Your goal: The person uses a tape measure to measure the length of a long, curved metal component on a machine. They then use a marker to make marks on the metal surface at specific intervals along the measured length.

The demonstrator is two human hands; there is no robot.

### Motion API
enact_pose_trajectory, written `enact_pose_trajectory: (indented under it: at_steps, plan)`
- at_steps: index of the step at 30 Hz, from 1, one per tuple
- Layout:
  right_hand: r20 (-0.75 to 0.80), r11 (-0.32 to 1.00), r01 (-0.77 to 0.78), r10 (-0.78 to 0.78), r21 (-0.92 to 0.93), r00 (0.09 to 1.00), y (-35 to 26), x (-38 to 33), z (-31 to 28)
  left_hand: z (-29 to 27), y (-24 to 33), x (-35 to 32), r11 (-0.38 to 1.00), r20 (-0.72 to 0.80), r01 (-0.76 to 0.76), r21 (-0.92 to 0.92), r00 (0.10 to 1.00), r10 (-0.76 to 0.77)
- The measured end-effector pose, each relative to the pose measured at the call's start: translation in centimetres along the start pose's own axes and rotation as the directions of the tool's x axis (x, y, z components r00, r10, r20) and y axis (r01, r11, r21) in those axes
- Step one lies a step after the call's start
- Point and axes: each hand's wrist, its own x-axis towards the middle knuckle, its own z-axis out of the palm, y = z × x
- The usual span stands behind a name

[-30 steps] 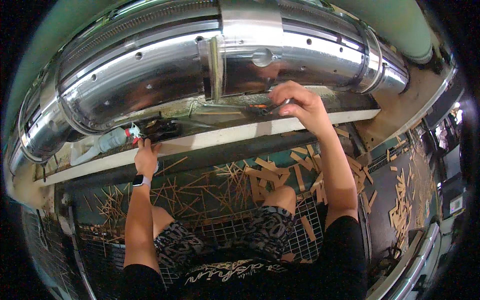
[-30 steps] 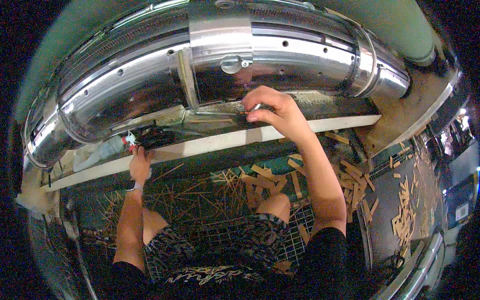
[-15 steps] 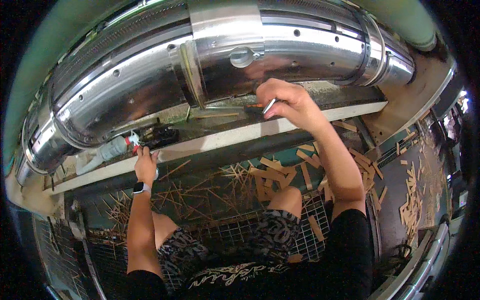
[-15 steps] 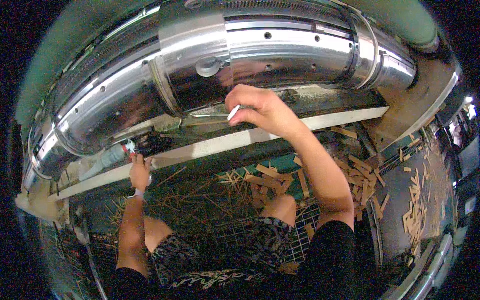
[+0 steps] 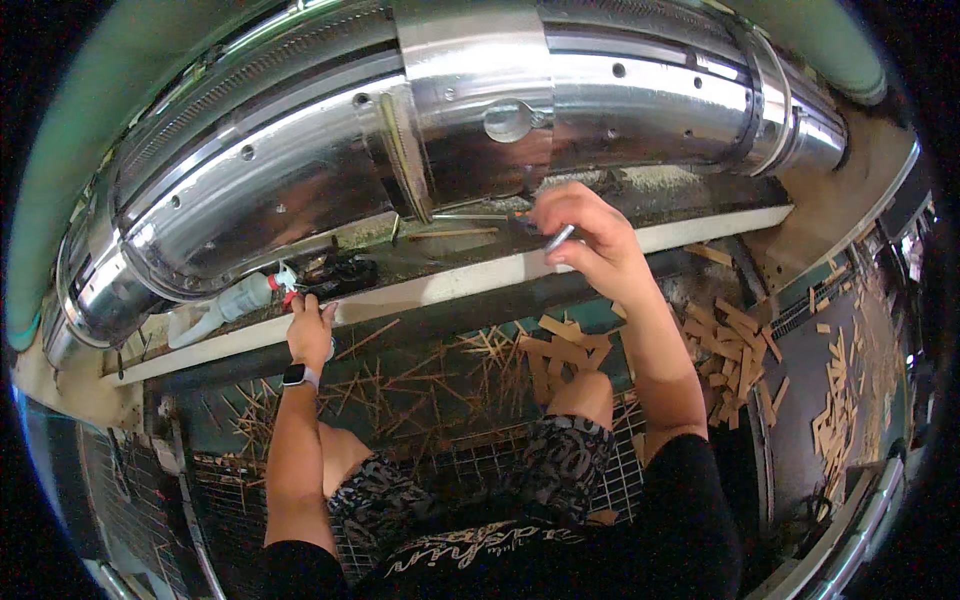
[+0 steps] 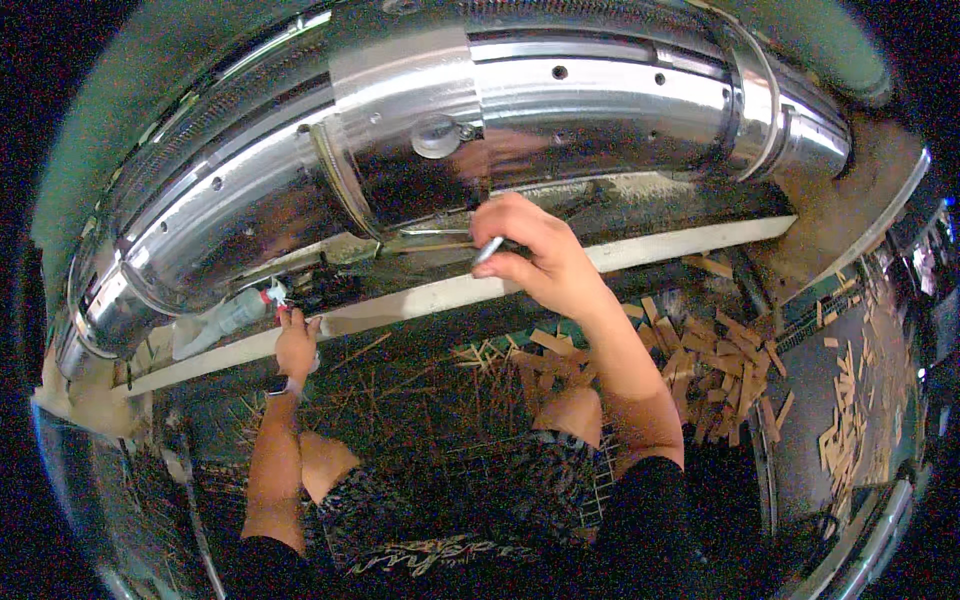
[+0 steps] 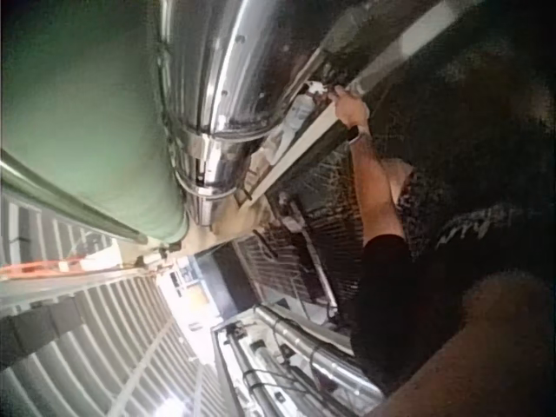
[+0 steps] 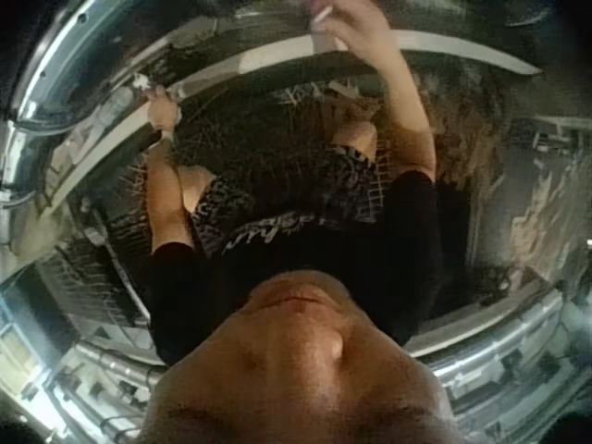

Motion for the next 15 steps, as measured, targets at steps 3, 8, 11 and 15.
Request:
enact_pose_trajectory:
  at_steps: [3,8,11,15]
  plan:
    - [-0.056,0.995,-0.046,0.041,-0.093,0.998,-1.1,-0.8,0.6,0.2,0.1,-0.2,1.000,-0.037,-0.005,0.004,0.999,0.005]
    - [-0.097,0.964,0.028,-0.055,-0.266,0.994,-1.3,-1.1,2.5,0.3,0.1,-0.2,1.000,-0.018,0.016,-0.002,1.000,-0.016]
    - [-0.150,0.953,-0.020,-0.026,-0.302,0.988,-1.7,-1.0,2.7,0.2,0.1,-0.3,0.998,-0.047,-0.009,-0.061,0.999,0.006]
    - [-0.099,0.937,-0.010,-0.027,-0.349,0.995,-2.4,-1.0,2.1,0.1,0.1,-0.1,0.997,-0.010,0.010,-0.075,1.000,-0.011]
